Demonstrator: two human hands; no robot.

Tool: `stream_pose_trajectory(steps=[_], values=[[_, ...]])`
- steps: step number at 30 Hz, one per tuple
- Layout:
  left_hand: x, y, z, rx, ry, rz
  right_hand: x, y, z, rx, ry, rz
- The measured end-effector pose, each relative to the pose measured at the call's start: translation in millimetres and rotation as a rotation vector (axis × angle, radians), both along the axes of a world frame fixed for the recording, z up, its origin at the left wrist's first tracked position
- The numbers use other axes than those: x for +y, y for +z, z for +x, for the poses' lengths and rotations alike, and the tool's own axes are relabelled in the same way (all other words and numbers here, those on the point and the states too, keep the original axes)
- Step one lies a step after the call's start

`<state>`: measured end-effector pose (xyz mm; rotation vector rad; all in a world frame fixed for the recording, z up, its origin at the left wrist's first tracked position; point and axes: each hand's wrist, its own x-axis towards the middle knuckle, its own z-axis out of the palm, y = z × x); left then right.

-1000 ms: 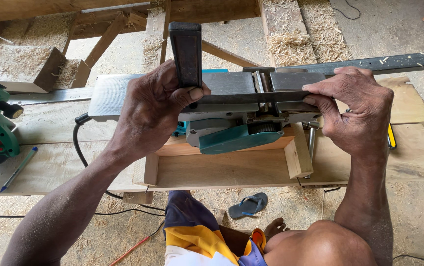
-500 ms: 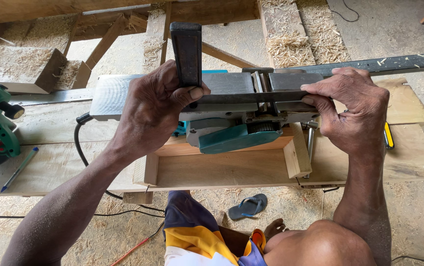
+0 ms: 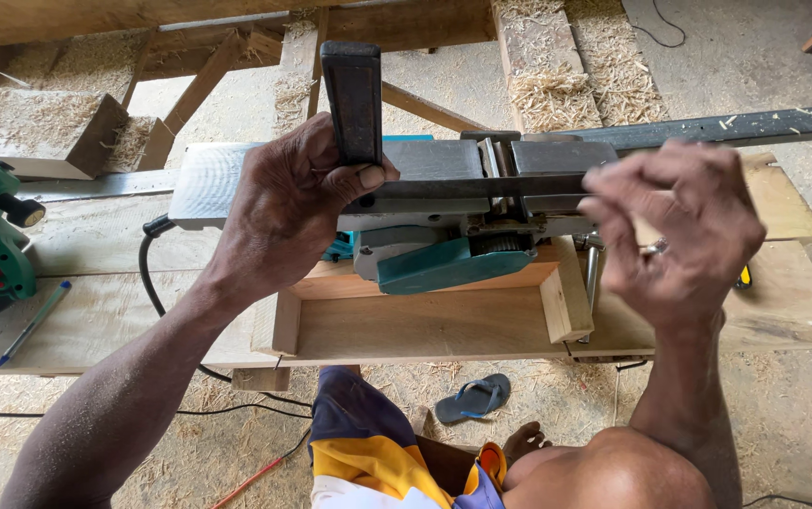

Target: The person adjusts a teal electric planer on a wooden workbench. They use a socket wrench to tighten a bolt on the planer's fence and repeatedly check the alignment of the fence with a square. The person also uses their fingers to make small adjustments to the fence position.

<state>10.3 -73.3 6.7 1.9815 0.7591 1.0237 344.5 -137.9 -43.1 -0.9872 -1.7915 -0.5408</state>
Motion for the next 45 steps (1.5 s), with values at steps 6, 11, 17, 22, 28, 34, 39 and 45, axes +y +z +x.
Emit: stream_pose_trajectory(steps=[6,11,17,22,28,34,39,45], values=[[0,0,0,-0.040,-0.037,-0.028,-14,-21,-36,0.045,0.313,-0.247],[0,-1,-1,-0.040,-0.026,-0.038,-14,-14,-45,0.037,0.256,-0.291],[2,-2,0,-0.067,-0.046,-0.037,-16,-8,-49,0.034,0.241,-0.335],[2,-2,0,-0.026,-0.004,-0.028,-14,-11,-47,0.077,0.255,-0.320],[3,-2,0,-0.025,0.002,-0.025,-15,-10,-47,0.074,0.246,-0.329],[3,-1,0,-0.017,-0.011,-0.014,-16,-10,-47,0.048,0.234,-0.341],[1,-1,0,-0.009,-0.002,0.006,-15,-12,-46,0.101,0.249,-0.327],[2,0,1,0.013,0.001,0.031,-15,-10,-47,0.061,0.241,-0.339]])
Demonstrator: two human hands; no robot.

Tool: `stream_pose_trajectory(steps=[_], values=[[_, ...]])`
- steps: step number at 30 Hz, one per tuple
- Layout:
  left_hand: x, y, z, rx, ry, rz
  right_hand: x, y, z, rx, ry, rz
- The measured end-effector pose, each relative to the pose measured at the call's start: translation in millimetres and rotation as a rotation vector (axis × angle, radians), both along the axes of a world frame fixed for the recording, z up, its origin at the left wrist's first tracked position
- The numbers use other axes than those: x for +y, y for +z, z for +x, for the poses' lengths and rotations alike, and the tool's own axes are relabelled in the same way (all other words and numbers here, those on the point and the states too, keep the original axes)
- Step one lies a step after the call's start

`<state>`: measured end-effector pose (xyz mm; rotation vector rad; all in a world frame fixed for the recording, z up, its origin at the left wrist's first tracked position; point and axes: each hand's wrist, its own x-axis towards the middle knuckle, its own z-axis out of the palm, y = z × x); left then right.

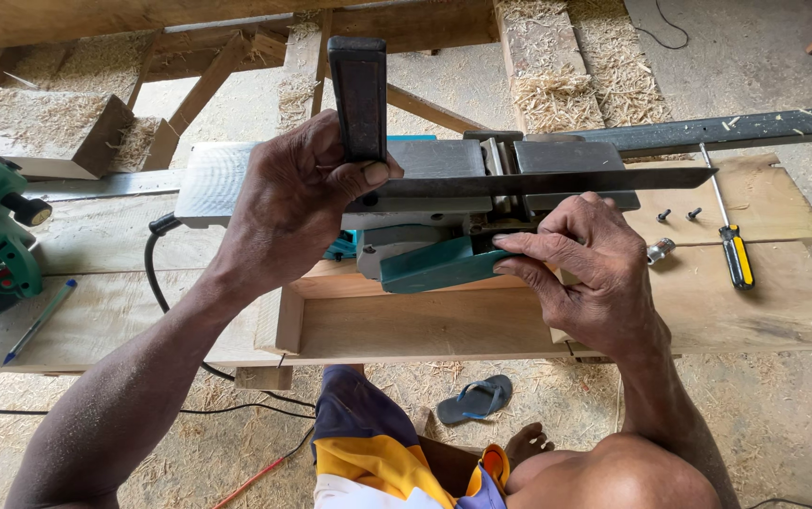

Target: The person adjusts a teal electric planer on a wooden workbench. They use a socket wrench to tighten a bolt on the planer's fence and repeatedly check the alignment of the fence with a square. The person also uses their fingers to make small adjustments to the fence position.

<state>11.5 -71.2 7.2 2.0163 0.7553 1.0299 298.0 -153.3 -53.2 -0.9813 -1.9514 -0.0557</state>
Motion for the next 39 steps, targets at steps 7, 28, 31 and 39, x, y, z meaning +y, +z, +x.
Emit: stream_pose_trajectory(steps=[7,28,31,39], values=[[0,0,2,0.019,0.002,0.029,-1,3,-2,-0.035,-0.014,-0.010],[3,-1,16,0.034,-0.014,0.070,1,0,-1,0.019,0.008,0.027],[2,0,16,0.054,0.009,0.060,0,1,0,0.002,0.008,0.022],[0,1,16,0.048,0.008,0.013,-2,1,0,-0.051,-0.013,-0.003]])
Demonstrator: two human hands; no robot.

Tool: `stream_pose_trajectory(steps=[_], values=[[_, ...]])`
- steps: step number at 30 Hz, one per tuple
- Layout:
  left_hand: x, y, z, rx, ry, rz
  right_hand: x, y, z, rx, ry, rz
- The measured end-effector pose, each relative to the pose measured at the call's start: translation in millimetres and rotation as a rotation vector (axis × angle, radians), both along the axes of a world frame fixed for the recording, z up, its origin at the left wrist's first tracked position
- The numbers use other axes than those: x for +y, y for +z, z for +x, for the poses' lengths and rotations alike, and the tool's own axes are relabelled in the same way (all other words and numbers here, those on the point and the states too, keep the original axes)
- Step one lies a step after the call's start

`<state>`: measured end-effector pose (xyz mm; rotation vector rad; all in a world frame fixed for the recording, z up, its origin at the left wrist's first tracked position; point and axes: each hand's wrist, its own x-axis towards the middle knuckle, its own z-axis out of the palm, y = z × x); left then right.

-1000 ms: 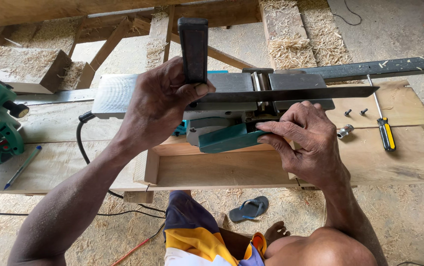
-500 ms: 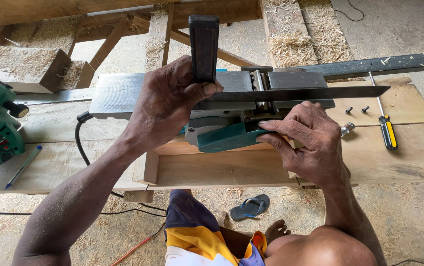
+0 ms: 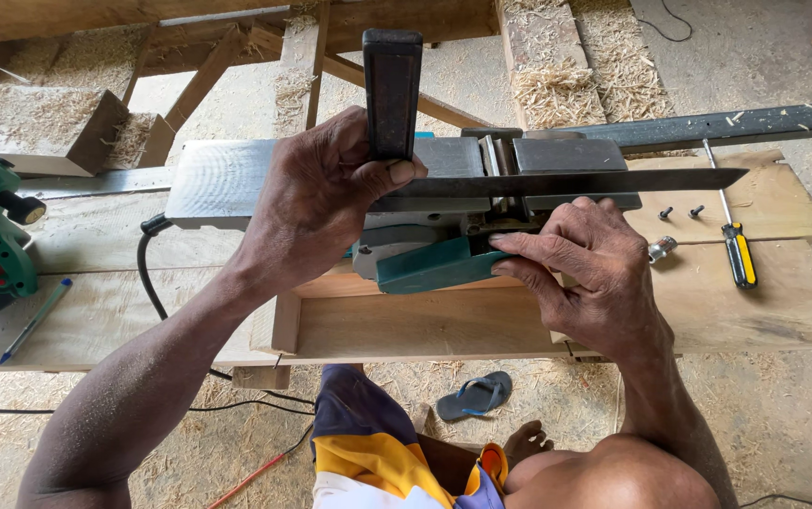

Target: The person adjusts a teal electric planer on a wooden workbench. They use a socket wrench to tighten a bolt on the planer's fence and repeatedly check the alignment of the fence with a square. The person also uses their fingers to make small adjustments to the fence position.

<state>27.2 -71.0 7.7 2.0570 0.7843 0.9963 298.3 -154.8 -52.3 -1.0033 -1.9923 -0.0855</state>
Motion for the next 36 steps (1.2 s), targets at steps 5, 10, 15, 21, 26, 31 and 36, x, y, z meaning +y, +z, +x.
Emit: stream_pose_trajectory(steps=[5,10,15,21,26,31,36], values=[[0,0,1,-0.004,0.015,0.032,0,0,-1,0.023,0.010,0.009],[0,0,0,0.006,0.013,0.043,0,-1,-1,0.016,0.002,0.003],[1,-2,0,0.004,0.007,0.029,0,-1,-1,0.000,-0.001,-0.010],[2,-3,0,-0.015,-0.004,0.029,0,1,-3,0.012,0.000,-0.011],[1,-1,1,0.012,0.024,0.034,1,-6,2,0.001,0.001,-0.007],[0,-1,1,0.021,0.036,0.021,4,-7,6,0.029,-0.029,0.081],[0,-1,1,0.006,0.022,-0.018,2,18,20,-0.108,-0.325,0.273]])
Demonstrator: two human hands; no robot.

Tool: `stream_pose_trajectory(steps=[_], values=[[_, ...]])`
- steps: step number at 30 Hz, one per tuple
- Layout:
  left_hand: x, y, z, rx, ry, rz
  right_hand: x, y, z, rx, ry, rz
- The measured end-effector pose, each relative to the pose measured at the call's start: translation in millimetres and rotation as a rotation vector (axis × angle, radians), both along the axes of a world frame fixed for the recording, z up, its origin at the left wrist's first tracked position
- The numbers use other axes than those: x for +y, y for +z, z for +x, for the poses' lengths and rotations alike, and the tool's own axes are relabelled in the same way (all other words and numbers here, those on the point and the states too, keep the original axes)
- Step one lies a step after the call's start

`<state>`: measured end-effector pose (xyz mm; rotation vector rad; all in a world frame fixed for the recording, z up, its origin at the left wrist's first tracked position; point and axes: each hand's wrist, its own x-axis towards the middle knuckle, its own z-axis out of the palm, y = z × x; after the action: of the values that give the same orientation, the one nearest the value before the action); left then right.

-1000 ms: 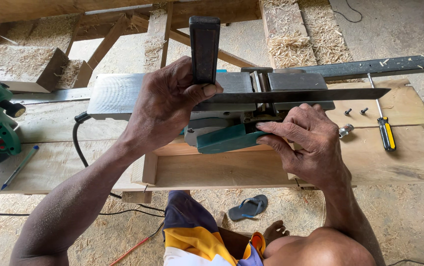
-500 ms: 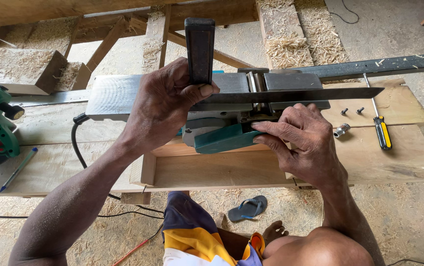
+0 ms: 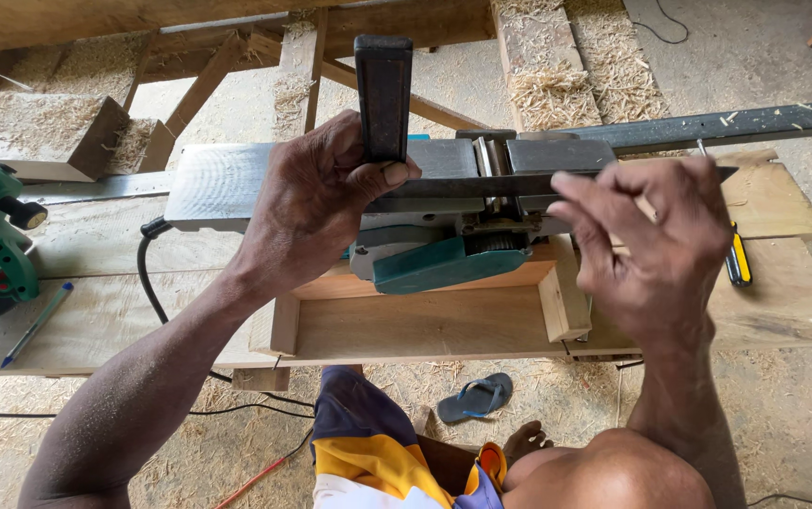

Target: The person adjusts a teal electric planer on a wooden workbench. They use a socket wrench to tighten a bolt on the planer's fence and repeatedly check the alignment of the fence with a square. The person also uses their fingers to make small adjustments to the fence position.

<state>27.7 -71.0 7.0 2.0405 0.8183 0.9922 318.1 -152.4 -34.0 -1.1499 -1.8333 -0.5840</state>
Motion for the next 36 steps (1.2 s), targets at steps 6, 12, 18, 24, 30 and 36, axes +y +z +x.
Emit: stream_pose_trajectory(steps=[6,12,18,24,30,36], values=[[0,-1,1,-0.011,-0.026,0.094,16,10,10,-0.020,0.051,-0.150],[0,-1,0,-0.014,-0.032,0.071,21,-1,19,0.092,0.148,-0.231],[-1,-2,0,0.006,-0.018,0.103,22,-5,23,0.104,0.155,-0.233],[-2,0,1,0.005,-0.015,0.103,22,-5,23,0.120,0.167,-0.222],[-2,1,1,0.008,-0.017,0.109,23,-3,22,0.128,0.182,-0.217],[-2,0,1,-0.001,-0.020,0.104,22,-3,21,0.131,0.182,-0.225]])
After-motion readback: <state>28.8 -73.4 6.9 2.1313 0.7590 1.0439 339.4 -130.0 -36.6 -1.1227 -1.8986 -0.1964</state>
